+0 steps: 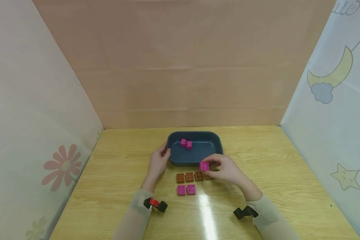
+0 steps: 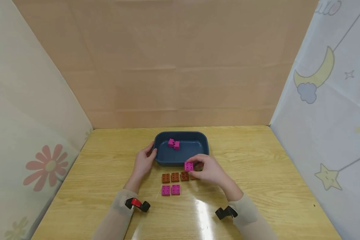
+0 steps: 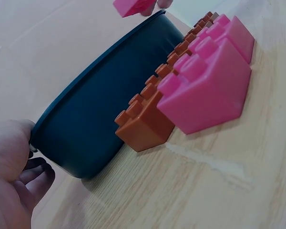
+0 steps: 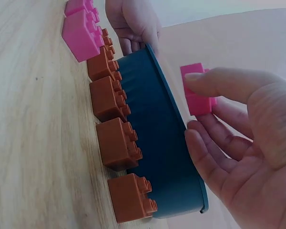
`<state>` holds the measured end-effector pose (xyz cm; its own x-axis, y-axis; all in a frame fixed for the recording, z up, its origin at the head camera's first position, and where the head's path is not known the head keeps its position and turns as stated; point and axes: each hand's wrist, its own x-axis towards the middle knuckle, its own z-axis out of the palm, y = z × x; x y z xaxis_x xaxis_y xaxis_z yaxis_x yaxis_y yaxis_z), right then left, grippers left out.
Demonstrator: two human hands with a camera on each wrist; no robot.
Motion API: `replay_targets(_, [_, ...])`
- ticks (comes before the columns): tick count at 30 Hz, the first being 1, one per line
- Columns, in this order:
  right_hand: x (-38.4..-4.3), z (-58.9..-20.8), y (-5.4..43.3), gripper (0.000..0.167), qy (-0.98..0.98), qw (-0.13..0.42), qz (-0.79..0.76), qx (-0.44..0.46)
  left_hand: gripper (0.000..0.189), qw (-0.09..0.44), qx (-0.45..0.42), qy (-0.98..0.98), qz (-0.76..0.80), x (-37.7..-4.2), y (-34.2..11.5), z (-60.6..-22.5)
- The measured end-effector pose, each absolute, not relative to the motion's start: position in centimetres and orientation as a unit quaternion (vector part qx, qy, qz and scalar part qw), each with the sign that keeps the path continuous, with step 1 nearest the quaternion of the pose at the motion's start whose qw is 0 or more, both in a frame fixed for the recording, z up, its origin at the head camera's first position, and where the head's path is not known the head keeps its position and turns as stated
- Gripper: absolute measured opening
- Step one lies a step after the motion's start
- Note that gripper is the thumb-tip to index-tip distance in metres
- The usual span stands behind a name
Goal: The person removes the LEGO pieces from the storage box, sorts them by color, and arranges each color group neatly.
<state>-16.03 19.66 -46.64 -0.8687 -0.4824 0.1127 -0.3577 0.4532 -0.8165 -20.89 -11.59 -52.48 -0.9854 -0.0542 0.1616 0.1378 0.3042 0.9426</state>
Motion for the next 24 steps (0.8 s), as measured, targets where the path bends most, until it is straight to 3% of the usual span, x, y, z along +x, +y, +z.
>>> replay_targets(24, [-14.2,-48.0,19.6,0.039,0.844,0.134,-0.422,-0.303,0.047,0.083,-0.027,-0.795,-0.600,-20.9,-11.5,-52.5])
